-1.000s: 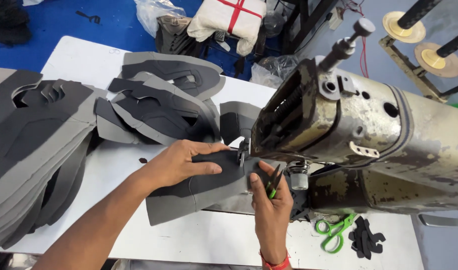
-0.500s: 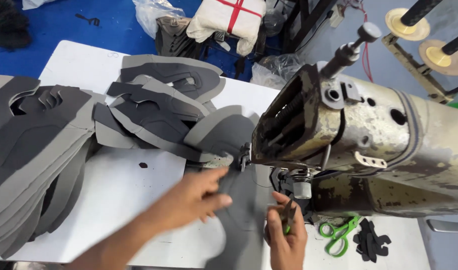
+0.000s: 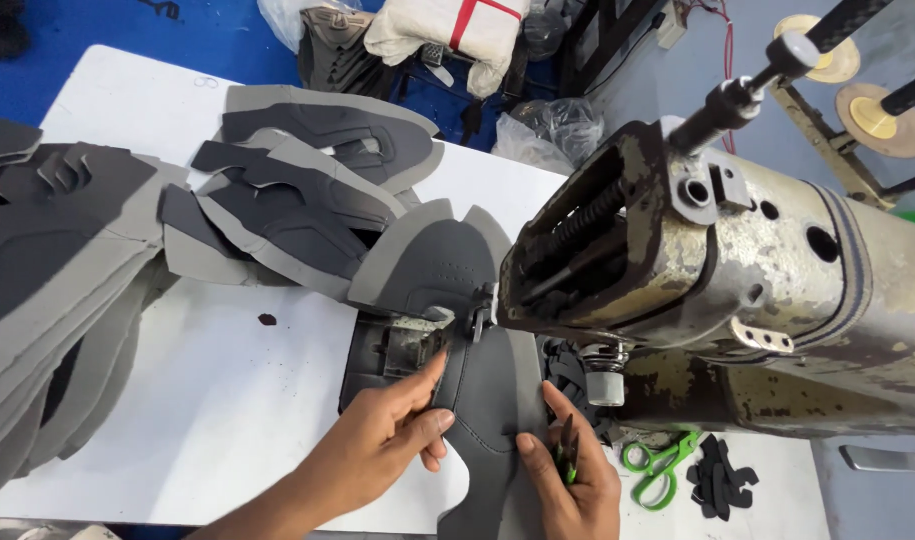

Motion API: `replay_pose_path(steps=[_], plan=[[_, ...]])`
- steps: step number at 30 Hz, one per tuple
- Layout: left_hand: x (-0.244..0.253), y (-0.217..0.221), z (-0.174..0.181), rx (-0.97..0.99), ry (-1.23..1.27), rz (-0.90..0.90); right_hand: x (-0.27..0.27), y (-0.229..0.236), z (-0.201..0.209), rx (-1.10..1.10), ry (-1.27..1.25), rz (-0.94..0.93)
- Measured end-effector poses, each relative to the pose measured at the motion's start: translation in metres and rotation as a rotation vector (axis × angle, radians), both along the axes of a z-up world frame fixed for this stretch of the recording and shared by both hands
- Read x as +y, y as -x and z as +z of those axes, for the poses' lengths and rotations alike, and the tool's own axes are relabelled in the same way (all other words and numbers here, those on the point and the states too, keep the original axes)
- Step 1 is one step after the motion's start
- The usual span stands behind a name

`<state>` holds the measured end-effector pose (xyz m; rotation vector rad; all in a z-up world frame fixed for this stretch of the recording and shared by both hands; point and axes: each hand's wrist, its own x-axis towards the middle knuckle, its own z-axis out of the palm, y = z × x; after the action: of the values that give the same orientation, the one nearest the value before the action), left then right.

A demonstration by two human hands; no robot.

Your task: Stitching together pieces of shoe uppers using an industrial sewing machine.

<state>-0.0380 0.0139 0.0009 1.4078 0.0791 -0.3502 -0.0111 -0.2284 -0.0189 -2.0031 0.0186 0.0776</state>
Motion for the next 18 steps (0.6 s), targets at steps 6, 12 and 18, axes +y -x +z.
replay_pose_path(steps=[6,12,18], plan=[[0.0,-0.015,-0.003,-0.018,0.013,0.037,0.012,-0.012,0.017,0.05,-0.031,-0.035],[0.003,-0.032,0.006,-0.026,0.018,0.062,0.019,-0.029,0.023,0.039,-0.028,-0.037],[0.007,-0.051,0.003,-0.034,-0.012,0.069,0.029,-0.044,0.034,0.122,-0.01,-0.094]])
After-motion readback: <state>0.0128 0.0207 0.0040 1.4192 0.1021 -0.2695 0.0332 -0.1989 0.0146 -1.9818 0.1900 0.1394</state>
